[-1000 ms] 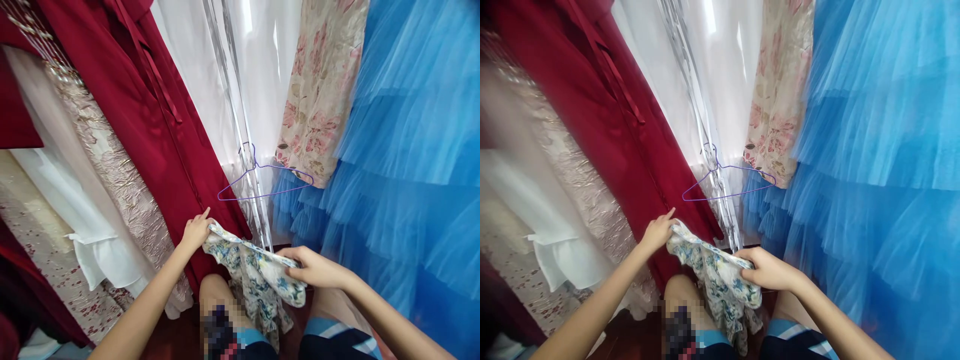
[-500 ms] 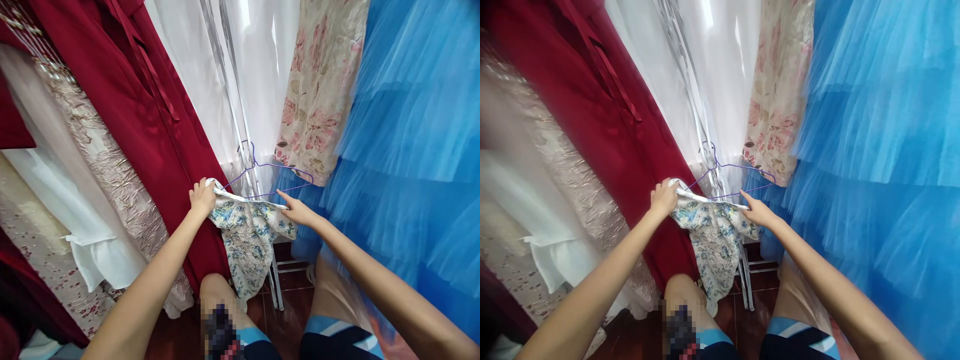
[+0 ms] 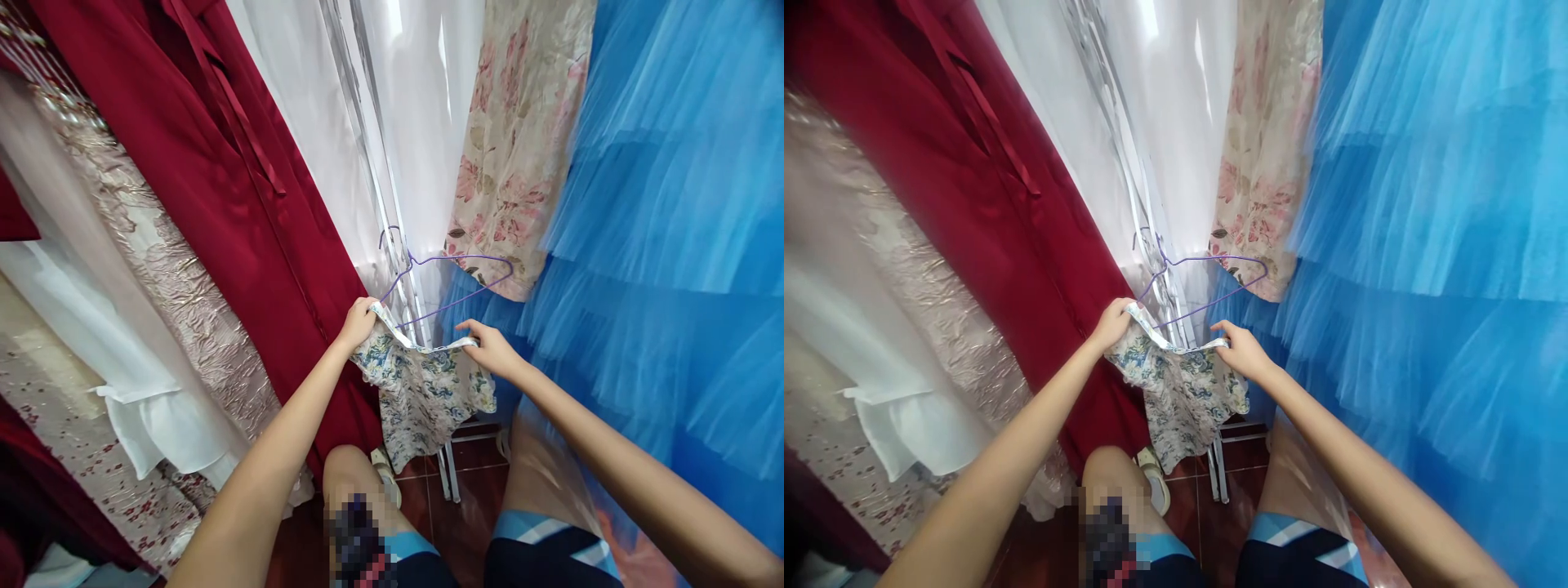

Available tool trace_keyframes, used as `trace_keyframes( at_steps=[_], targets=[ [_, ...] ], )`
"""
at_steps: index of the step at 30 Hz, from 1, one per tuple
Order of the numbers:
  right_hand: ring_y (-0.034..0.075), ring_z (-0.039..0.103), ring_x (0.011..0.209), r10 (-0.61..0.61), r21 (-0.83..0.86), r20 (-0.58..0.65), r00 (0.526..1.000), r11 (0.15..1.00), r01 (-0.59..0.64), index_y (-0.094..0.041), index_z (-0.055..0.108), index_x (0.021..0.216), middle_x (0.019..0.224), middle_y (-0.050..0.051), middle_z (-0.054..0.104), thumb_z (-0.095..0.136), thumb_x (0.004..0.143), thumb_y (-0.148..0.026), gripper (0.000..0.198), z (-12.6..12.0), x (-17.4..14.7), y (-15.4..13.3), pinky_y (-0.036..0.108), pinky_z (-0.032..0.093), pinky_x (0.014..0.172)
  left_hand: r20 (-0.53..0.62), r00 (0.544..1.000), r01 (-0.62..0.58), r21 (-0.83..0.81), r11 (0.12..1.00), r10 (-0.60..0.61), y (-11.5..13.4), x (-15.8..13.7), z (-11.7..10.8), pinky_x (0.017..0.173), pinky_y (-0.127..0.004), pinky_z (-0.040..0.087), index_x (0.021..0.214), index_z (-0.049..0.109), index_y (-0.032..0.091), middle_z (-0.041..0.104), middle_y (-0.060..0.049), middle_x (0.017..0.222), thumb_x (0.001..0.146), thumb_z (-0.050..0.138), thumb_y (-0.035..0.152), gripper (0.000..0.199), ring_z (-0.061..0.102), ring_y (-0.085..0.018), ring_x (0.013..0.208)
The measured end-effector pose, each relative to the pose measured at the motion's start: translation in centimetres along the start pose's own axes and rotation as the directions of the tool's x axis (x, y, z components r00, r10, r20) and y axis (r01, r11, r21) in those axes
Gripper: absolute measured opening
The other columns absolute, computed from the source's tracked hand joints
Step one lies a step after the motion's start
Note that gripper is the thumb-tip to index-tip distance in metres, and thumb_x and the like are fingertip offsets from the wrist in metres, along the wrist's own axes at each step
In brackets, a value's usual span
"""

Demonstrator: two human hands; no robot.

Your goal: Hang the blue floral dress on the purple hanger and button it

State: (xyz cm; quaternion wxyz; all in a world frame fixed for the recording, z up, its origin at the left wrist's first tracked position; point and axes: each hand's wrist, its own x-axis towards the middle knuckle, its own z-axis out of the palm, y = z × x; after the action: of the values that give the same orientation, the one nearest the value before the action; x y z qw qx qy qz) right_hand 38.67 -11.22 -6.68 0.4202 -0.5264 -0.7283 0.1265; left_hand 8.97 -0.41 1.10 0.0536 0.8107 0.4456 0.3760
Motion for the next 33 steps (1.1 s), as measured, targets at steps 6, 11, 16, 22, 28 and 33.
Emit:
trace_keyframes(
  at_steps=[6, 11, 16, 22, 28, 33],
  targets=[
    [0.024, 0.061, 0.081, -0.049, -0.116, -0.244, 0.969, 0.993, 0.021, -0.015, 0.068, 0.111, 0.098, 0.009, 0.067, 0.052, 0.074, -0.014, 0.04, -4.8, 0.4, 2.7, 0.035, 0.048, 0.079, -0.011, 0.983, -0.18, 0.061, 0.982, 0.181, 1.3, -2.8, -2.5, 0.093, -0.032, 0.046, 0.121, 0.064, 0.02, 0.065, -0.006, 0.109, 0.085, 0.042, 0.01, 0.044, 0.061, -0.022, 0.101],
    [0.032, 0.058, 0.111, -0.211, -0.23, -0.302, 0.93, 0.962, 0.144, -0.011, 0.058, 0.135, 0.126, 0.018, 0.055, 0.057, 0.067, -0.013, 0.068, -6.9, 4.8, 4.1, 0.042, 0.046, 0.098, 0.03, 0.979, -0.202, 0.05, 0.978, 0.201, 1.9, -2.6, -4.1, 0.091, -0.031, 0.047, 0.113, 0.068, 0.02, 0.067, -0.004, 0.104, 0.083, 0.042, 0.01, 0.041, 0.063, -0.021, 0.098],
    [0.031, 0.061, 0.113, -0.065, -0.107, -0.201, 0.977, 0.993, 0.045, -0.012, 0.068, 0.124, 0.118, 0.014, 0.068, 0.052, 0.067, -0.012, 0.06, -6.8, 8.3, 3.3, 0.039, 0.044, 0.102, 0.066, 0.981, -0.186, 0.06, 0.981, 0.182, 2.0, -2.6, -4.7, 0.092, -0.032, 0.047, 0.115, 0.068, 0.021, 0.066, -0.005, 0.104, 0.086, 0.041, 0.011, 0.041, 0.062, -0.021, 0.098],
    [0.021, 0.061, 0.063, 0.032, -0.026, -0.058, 0.998, 0.999, -0.034, -0.014, 0.076, 0.077, 0.065, 0.004, 0.068, 0.046, 0.065, -0.018, 0.033, -9.3, 6.2, 0.7, 0.028, 0.048, 0.062, -0.212, 0.977, -0.028, -0.148, 0.989, -0.004, -0.2, -3.6, -5.6, 0.101, -0.038, 0.044, 0.124, 0.061, 0.023, 0.059, -0.008, 0.125, 0.085, 0.057, 0.024, 0.039, 0.057, -0.024, 0.114],
    [0.01, 0.038, 0.041, 0.163, 0.383, 0.407, 0.899, 0.863, -0.33, -0.017, 0.055, 0.051, 0.046, -0.002, 0.049, 0.053, 0.058, -0.018, 0.007, -11.2, 3.4, -3.0, 0.022, 0.029, 0.039, -0.187, 0.921, 0.19, -0.549, 0.814, -0.341, -2.5, -4.3, -5.9, 0.086, -0.036, 0.051, 0.095, 0.068, 0.016, 0.07, -0.009, 0.099, 0.075, 0.071, 0.041, 0.032, 0.064, -0.023, 0.094],
    [0.016, 0.051, 0.044, 0.216, 0.5, 0.343, 0.914, 0.782, -0.372, -0.015, 0.059, 0.056, 0.05, 0.003, 0.055, 0.056, 0.072, -0.023, 0.018, -7.0, 2.9, -3.3, 0.028, 0.044, 0.044, -0.185, 0.891, 0.208, -0.645, 0.736, -0.414, -2.4, -4.2, -5.1, 0.078, -0.032, 0.051, 0.096, 0.07, 0.016, 0.072, -0.009, 0.099, 0.072, 0.072, 0.045, 0.038, 0.065, -0.021, 0.087]
  ],
)
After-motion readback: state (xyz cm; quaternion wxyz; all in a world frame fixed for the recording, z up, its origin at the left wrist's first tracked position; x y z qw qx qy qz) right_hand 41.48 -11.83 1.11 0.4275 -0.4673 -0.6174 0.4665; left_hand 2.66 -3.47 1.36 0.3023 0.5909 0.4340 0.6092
